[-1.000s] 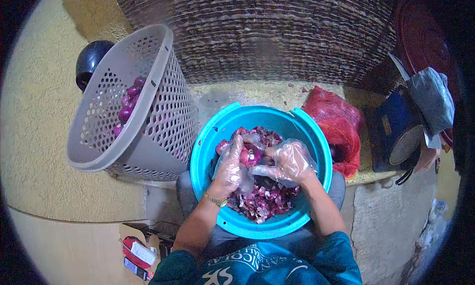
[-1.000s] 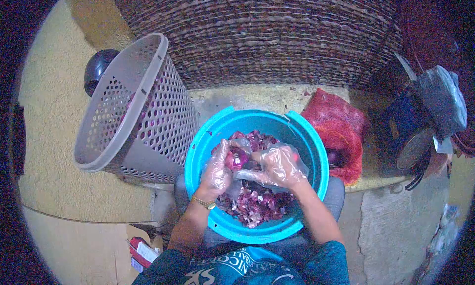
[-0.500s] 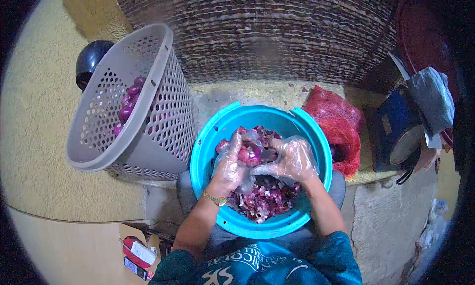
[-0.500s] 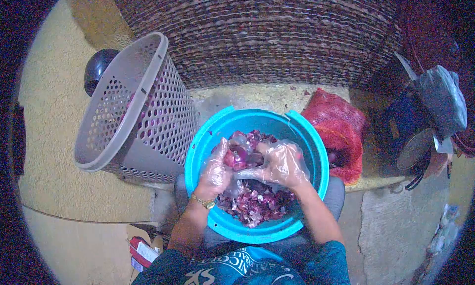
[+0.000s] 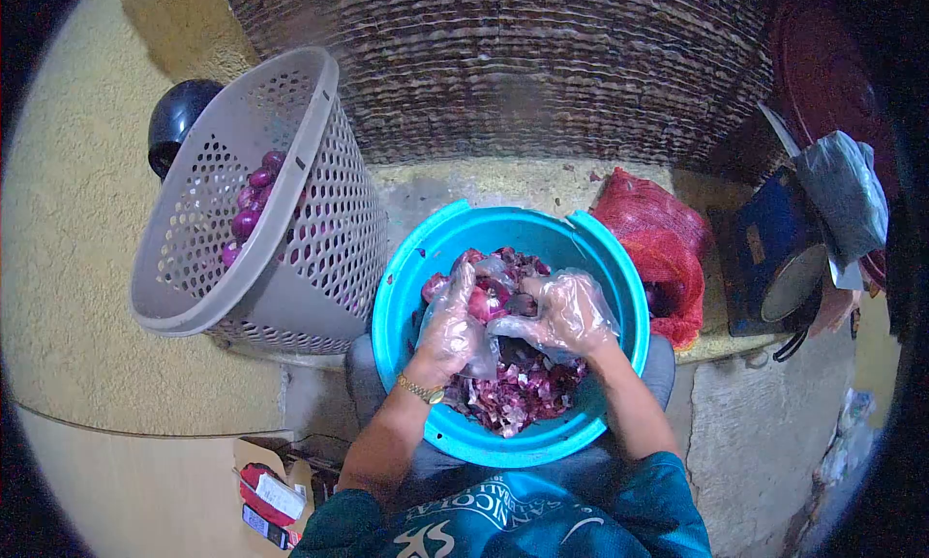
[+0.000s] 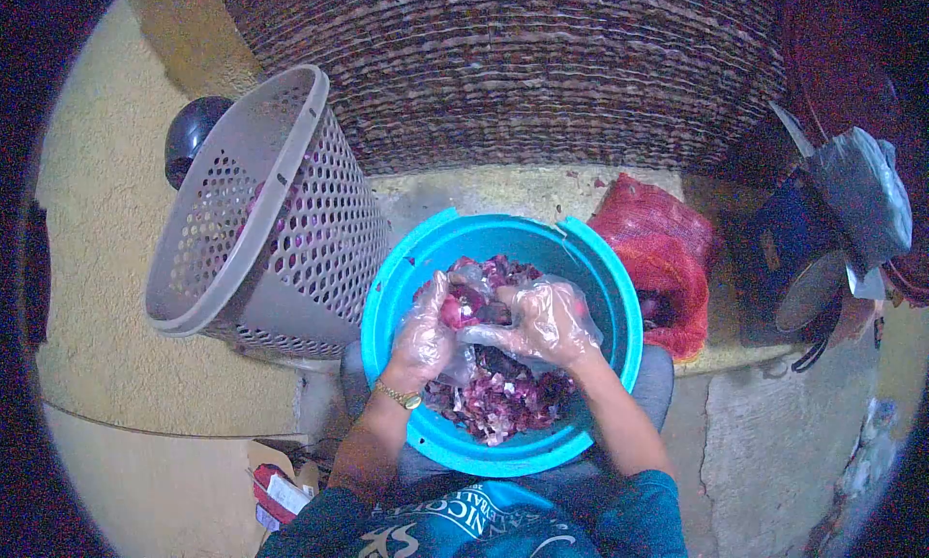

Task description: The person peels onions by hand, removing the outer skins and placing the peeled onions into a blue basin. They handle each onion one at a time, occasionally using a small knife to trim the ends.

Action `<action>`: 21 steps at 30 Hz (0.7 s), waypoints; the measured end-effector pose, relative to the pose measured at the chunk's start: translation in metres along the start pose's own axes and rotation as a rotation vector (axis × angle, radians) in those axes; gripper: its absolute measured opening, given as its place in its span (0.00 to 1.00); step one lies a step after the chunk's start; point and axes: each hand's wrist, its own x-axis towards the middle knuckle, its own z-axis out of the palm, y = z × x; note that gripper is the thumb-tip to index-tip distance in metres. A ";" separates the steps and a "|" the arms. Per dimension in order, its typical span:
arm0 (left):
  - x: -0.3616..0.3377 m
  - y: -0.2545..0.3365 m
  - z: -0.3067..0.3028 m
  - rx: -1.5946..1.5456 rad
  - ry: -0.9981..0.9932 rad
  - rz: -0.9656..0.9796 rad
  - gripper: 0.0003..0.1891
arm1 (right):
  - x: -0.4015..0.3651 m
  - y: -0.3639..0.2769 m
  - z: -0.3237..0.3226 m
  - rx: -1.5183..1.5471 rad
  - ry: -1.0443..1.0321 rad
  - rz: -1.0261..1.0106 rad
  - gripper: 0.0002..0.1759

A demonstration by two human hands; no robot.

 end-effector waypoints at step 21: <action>0.022 -0.010 -0.032 -0.232 -0.043 -0.100 0.23 | -0.002 0.010 0.008 -0.030 -0.241 -0.126 0.28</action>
